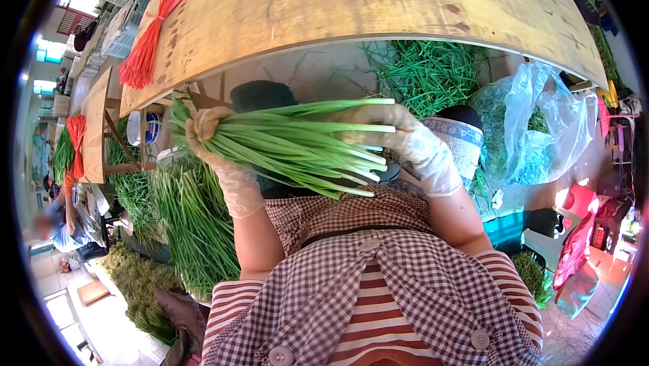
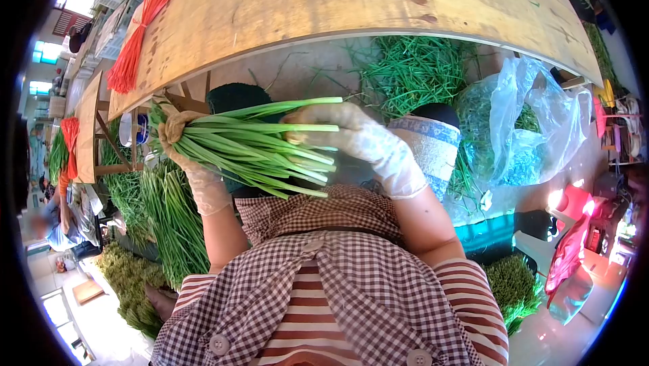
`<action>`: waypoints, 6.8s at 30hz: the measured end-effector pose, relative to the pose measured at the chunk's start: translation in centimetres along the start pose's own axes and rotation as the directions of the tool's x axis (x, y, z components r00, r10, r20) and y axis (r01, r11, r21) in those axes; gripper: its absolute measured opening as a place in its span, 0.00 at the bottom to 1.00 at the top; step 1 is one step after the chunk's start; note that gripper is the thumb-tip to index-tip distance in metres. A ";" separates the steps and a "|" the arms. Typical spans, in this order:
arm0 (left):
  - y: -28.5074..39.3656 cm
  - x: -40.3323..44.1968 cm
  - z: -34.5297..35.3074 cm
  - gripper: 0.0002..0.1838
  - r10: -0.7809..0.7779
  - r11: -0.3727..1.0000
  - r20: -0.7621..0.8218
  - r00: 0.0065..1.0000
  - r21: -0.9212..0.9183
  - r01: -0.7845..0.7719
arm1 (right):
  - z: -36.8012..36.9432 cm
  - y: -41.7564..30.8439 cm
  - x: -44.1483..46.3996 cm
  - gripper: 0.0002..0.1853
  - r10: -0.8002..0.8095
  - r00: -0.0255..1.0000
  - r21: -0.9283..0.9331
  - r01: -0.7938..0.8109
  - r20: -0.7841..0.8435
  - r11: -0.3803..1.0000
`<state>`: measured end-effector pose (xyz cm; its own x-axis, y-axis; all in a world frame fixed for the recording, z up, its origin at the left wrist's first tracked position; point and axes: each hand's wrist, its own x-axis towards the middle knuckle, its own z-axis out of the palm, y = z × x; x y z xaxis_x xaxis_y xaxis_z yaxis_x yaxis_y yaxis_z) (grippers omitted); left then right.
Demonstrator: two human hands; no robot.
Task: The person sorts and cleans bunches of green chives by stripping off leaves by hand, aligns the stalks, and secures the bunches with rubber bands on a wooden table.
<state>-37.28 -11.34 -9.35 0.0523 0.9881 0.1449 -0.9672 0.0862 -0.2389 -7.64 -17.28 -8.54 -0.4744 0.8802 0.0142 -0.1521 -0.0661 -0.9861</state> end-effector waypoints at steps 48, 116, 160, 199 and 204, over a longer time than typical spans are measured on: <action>-0.5 -0.9 2.9 0.15 0.190 0.982 0.307 0.933 -0.075 -0.175 | 4.2 0.4 -0.9 0.15 -0.188 0.954 -0.464 0.061 -0.232 0.884; 3.9 -0.6 2.5 0.17 0.252 0.965 0.241 0.937 0.009 -0.261 | -4.9 2.7 -3.4 0.12 -0.207 0.857 0.651 0.498 -0.473 0.573; 1.1 -1.8 1.0 0.13 0.296 0.902 -0.085 0.951 0.352 -0.249 | 2.2 2.9 0.0 0.10 0.025 0.812 0.030 -0.010 -0.583 1.000; 6.1 -1.6 3.4 0.14 0.711 0.565 -0.066 0.700 0.646 -0.513 | -7.0 3.1 -4.2 0.05 -0.456 0.666 -0.755 -0.256 -0.590 0.604; 6.2 -1.7 3.0 0.15 0.689 0.607 -0.119 0.715 0.633 -0.480 | -2.9 0.9 -1.6 0.14 -0.373 0.698 -0.523 -0.004 -0.612 0.852</action>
<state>-44.11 -12.87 -8.21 -0.5995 0.7810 -0.1749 -0.7699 -0.5030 0.3928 -4.49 -17.43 -9.93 0.2561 0.9263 0.2762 0.3256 0.1864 -0.9270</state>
